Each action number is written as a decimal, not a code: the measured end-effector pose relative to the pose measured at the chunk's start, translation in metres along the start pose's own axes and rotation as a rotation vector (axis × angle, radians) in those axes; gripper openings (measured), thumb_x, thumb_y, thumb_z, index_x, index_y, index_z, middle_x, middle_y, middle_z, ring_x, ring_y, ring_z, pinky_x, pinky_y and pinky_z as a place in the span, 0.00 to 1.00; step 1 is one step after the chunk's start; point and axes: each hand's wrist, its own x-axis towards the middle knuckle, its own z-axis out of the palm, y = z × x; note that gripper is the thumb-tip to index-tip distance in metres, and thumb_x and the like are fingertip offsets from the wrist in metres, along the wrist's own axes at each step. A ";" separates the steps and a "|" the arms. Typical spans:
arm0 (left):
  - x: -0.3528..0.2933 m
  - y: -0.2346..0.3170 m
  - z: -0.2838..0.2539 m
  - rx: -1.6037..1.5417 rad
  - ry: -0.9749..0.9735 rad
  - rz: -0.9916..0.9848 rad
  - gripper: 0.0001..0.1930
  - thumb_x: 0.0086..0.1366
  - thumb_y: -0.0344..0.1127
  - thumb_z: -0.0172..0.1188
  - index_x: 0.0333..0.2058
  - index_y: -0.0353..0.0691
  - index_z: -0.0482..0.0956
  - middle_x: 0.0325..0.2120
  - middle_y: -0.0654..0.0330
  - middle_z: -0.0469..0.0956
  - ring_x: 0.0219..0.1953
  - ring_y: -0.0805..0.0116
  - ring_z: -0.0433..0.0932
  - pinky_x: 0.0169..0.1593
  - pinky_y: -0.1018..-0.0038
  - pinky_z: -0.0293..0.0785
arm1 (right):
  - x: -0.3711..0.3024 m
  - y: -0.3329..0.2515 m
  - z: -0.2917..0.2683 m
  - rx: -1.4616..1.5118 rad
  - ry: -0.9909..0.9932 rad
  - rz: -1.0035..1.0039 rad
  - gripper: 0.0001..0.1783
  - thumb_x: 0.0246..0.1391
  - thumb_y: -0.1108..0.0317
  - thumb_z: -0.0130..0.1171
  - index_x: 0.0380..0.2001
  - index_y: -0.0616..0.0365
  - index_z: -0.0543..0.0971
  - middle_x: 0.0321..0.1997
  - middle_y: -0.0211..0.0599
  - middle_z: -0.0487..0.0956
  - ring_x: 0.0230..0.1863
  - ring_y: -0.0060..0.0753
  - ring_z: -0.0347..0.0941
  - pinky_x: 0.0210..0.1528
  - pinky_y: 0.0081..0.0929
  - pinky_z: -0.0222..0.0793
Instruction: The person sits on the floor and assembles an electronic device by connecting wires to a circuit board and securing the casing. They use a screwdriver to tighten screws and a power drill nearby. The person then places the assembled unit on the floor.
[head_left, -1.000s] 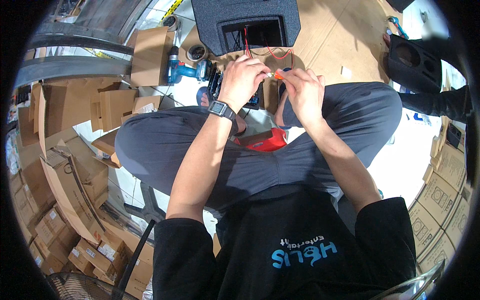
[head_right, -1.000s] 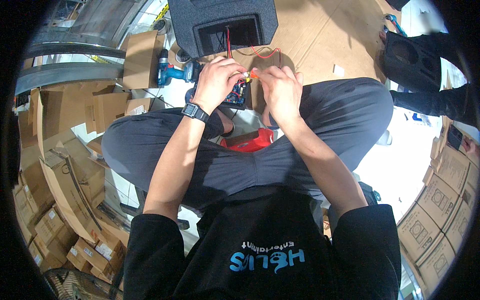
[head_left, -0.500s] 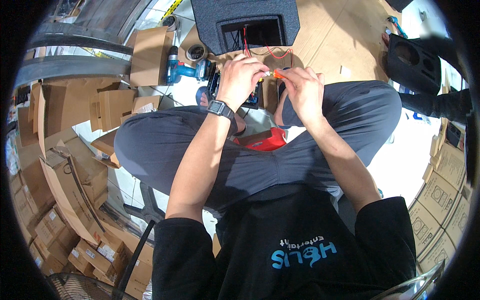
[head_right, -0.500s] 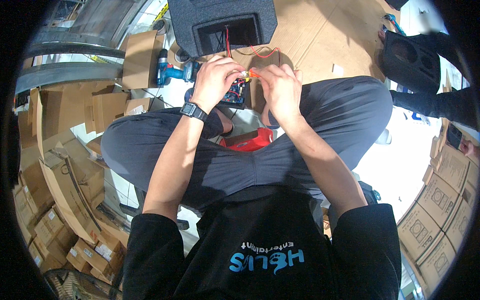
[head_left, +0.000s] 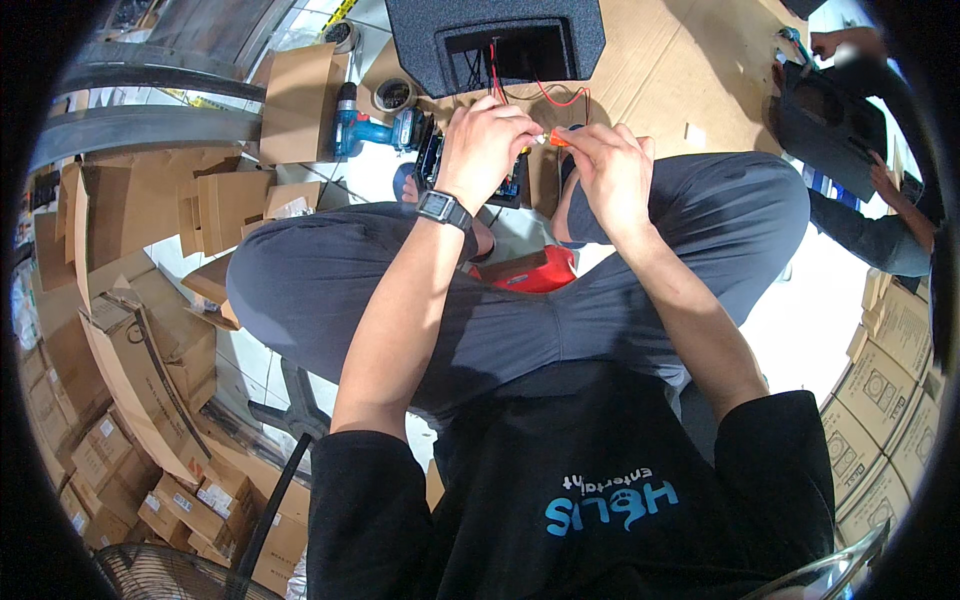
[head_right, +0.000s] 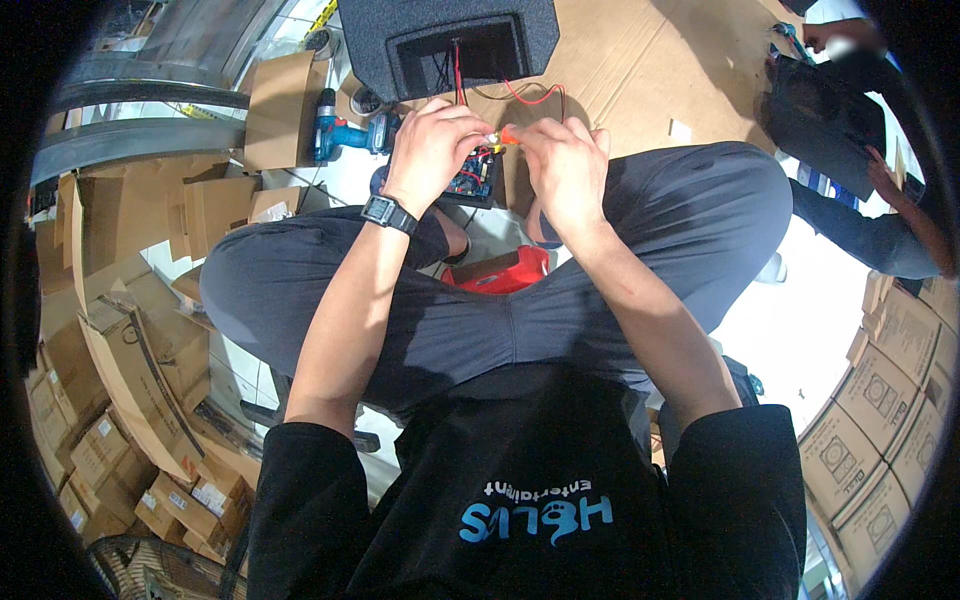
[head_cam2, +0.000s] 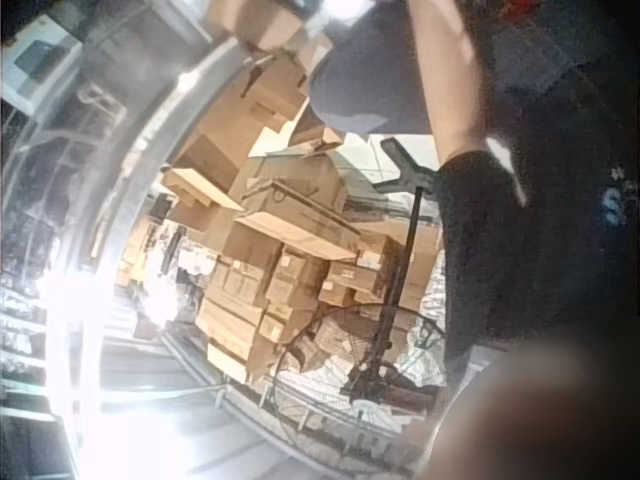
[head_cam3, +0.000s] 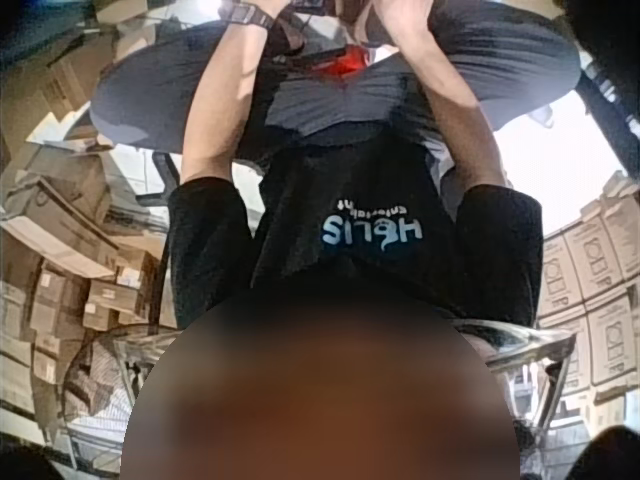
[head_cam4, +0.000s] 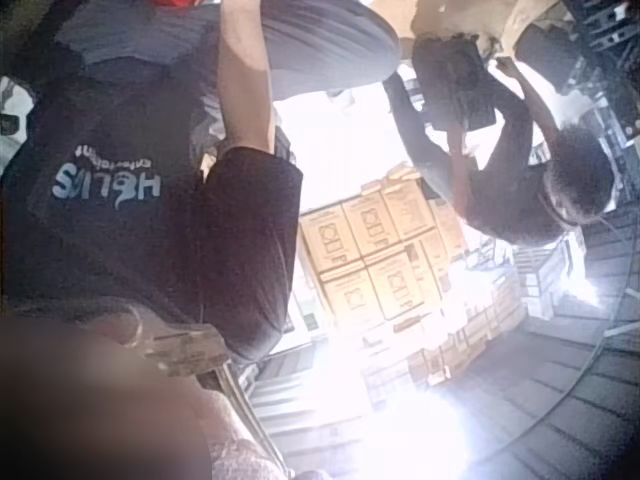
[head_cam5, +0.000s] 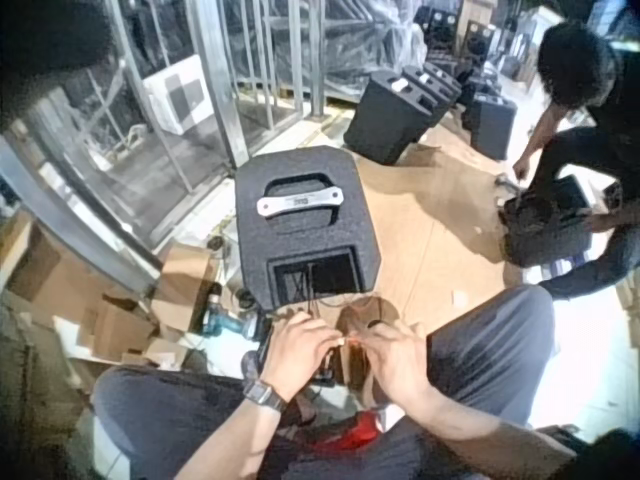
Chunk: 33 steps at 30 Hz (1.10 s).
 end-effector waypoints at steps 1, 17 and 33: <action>0.000 0.000 0.000 -0.009 0.004 -0.003 0.06 0.58 0.34 0.68 0.35 0.45 0.88 0.33 0.66 0.84 0.41 0.60 0.80 0.47 0.64 0.77 | 0.000 0.000 0.000 0.008 0.011 0.002 0.14 0.54 0.65 0.66 0.44 0.38 0.89 0.37 0.19 0.84 0.38 0.30 0.75 0.44 0.34 0.60; -0.004 -0.003 -0.001 -0.051 0.023 -0.013 0.06 0.58 0.35 0.70 0.35 0.44 0.88 0.33 0.63 0.85 0.41 0.58 0.80 0.47 0.64 0.77 | 0.000 -0.003 0.000 0.038 0.053 -0.028 0.16 0.51 0.68 0.67 0.43 0.37 0.89 0.36 0.15 0.82 0.39 0.28 0.74 0.45 0.35 0.59; -0.002 0.001 -0.004 -0.031 -0.020 -0.068 0.06 0.58 0.35 0.70 0.35 0.44 0.89 0.36 0.63 0.86 0.42 0.58 0.80 0.48 0.64 0.77 | 0.000 -0.002 0.000 0.062 0.040 -0.017 0.14 0.54 0.65 0.66 0.43 0.37 0.89 0.35 0.18 0.81 0.39 0.29 0.75 0.44 0.34 0.59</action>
